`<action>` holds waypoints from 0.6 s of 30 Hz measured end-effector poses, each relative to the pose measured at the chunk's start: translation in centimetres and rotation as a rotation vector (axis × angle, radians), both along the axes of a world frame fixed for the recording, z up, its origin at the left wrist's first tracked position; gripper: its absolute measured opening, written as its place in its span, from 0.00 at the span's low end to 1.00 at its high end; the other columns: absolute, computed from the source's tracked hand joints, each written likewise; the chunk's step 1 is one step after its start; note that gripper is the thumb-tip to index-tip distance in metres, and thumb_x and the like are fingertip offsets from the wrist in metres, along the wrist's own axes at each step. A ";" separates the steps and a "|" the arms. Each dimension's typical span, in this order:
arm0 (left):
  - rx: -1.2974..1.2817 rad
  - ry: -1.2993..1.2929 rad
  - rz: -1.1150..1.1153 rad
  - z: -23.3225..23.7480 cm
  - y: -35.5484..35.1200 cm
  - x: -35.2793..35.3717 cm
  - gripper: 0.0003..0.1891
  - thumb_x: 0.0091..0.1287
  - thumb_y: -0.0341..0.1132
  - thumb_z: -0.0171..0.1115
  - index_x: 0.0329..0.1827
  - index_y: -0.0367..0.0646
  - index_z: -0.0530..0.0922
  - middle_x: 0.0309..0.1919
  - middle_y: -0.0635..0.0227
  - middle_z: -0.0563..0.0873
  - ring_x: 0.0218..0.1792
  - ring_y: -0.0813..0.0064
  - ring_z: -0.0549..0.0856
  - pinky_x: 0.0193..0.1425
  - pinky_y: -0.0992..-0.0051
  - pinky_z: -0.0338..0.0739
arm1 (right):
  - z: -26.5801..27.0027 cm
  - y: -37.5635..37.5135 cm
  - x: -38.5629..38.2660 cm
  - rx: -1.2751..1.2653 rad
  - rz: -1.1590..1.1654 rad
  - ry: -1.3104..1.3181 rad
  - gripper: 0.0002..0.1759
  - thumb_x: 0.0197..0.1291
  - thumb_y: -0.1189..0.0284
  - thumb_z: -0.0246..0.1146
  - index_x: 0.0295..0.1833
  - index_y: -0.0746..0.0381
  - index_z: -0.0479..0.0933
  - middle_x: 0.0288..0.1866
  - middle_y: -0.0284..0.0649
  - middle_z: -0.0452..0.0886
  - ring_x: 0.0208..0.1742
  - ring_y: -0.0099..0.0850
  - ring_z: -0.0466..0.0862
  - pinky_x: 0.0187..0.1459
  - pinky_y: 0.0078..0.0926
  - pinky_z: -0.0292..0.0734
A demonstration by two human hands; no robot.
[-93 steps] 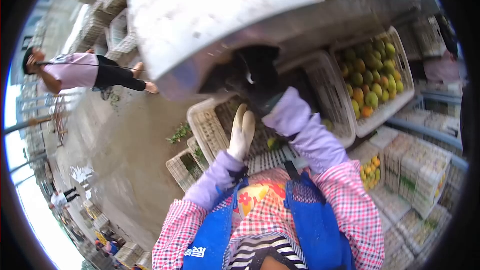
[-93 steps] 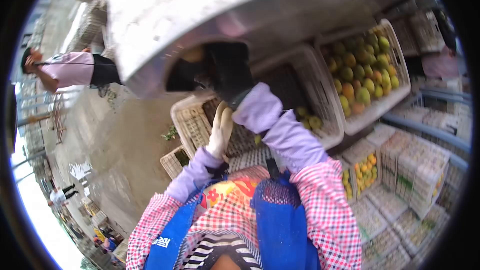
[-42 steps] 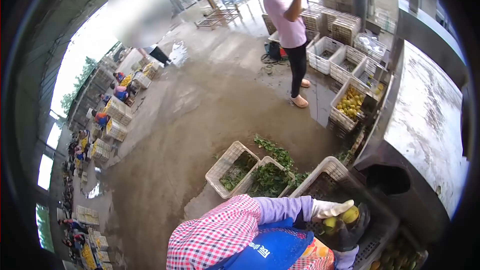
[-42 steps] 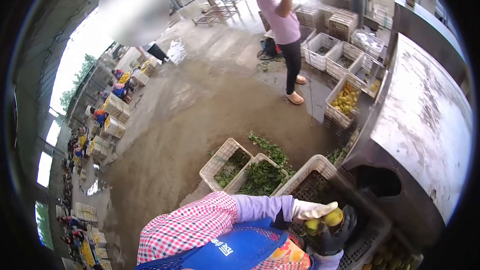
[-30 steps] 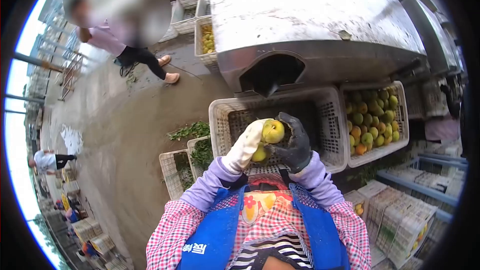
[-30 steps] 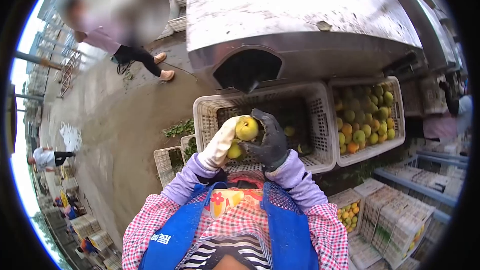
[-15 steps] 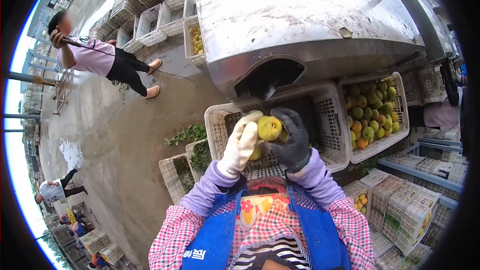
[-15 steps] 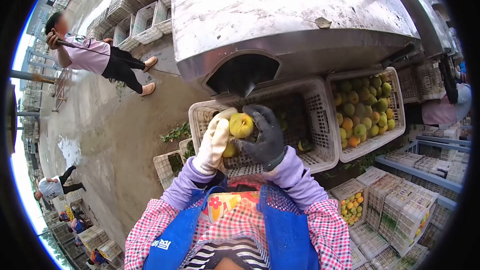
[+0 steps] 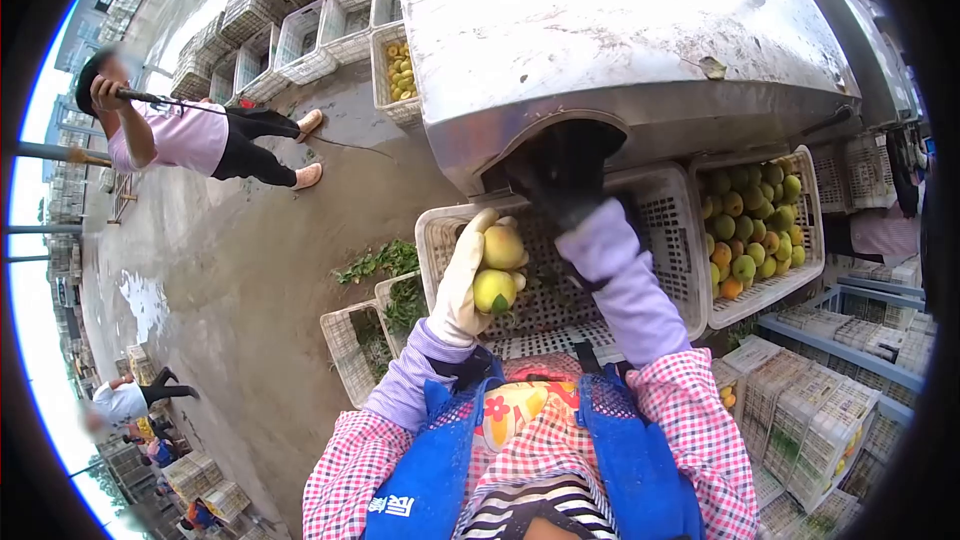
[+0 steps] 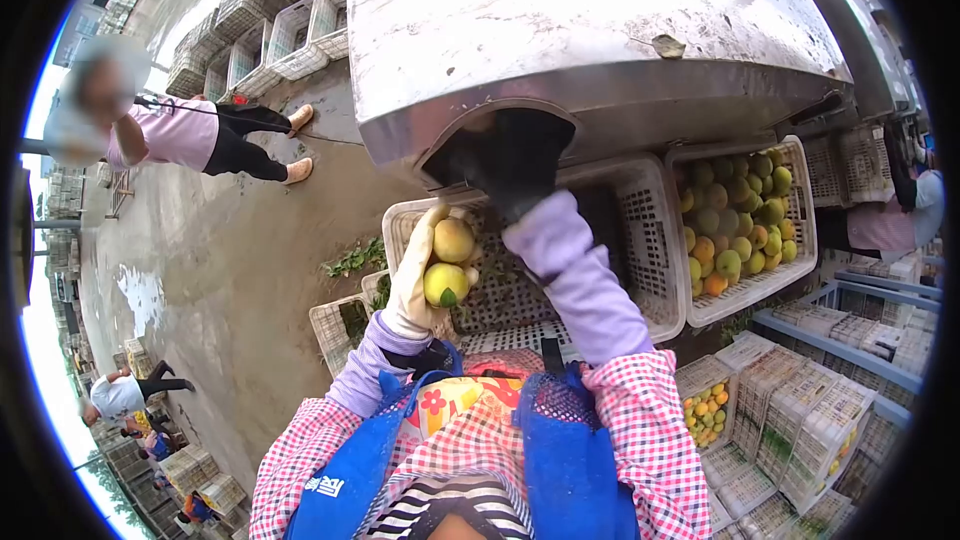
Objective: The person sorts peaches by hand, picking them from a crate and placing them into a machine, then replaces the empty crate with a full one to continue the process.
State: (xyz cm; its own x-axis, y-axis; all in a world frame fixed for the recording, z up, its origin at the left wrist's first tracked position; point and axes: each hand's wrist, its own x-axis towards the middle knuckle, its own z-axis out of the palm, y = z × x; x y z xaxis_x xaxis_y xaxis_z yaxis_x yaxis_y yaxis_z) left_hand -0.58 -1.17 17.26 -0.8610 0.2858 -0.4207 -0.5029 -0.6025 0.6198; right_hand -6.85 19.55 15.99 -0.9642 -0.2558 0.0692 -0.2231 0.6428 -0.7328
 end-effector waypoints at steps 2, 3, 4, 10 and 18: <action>-0.040 0.074 -0.040 0.5 0.1 0.2 0.34 0.81 0.53 0.56 0.83 0.47 0.61 0.69 0.60 0.77 0.53 0.68 0.84 0.46 0.70 0.87 | 3.7 -0.3 -0.1 -0.482 -0.055 0.024 0.45 0.55 0.49 0.77 0.74 0.61 0.74 0.75 0.54 0.72 0.74 0.54 0.73 0.66 0.49 0.77; -0.033 0.109 -0.081 0.7 -0.1 0.3 0.35 0.80 0.53 0.56 0.83 0.45 0.60 0.70 0.59 0.76 0.56 0.69 0.83 0.48 0.71 0.87 | 1.9 -0.9 2.0 -0.490 -0.079 -0.021 0.47 0.52 0.47 0.79 0.73 0.61 0.76 0.76 0.52 0.71 0.75 0.53 0.71 0.69 0.49 0.73; -0.026 0.142 -0.126 0.8 -0.2 0.4 0.36 0.80 0.53 0.56 0.84 0.43 0.59 0.72 0.58 0.74 0.59 0.70 0.82 0.50 0.72 0.86 | 0.0 -1.4 4.1 -0.497 -0.104 -0.066 0.48 0.49 0.45 0.80 0.72 0.61 0.77 0.77 0.51 0.70 0.77 0.51 0.69 0.72 0.50 0.69; 0.076 0.178 -0.133 -0.3 0.7 0.5 0.34 0.80 0.45 0.54 0.82 0.33 0.60 0.72 0.50 0.75 0.69 0.59 0.79 0.75 0.60 0.73 | 1.2 -2.3 7.9 -0.308 -0.104 0.204 0.48 0.48 0.45 0.79 0.70 0.62 0.77 0.77 0.49 0.72 0.79 0.54 0.68 0.77 0.55 0.62; -0.198 0.387 -0.201 2.0 0.5 -1.6 0.34 0.81 0.48 0.54 0.81 0.33 0.61 0.73 0.52 0.74 0.70 0.63 0.78 0.75 0.64 0.72 | 3.1 -3.2 8.6 -0.079 -0.213 0.325 0.44 0.57 0.46 0.72 0.71 0.64 0.75 0.75 0.52 0.73 0.78 0.60 0.68 0.73 0.59 0.66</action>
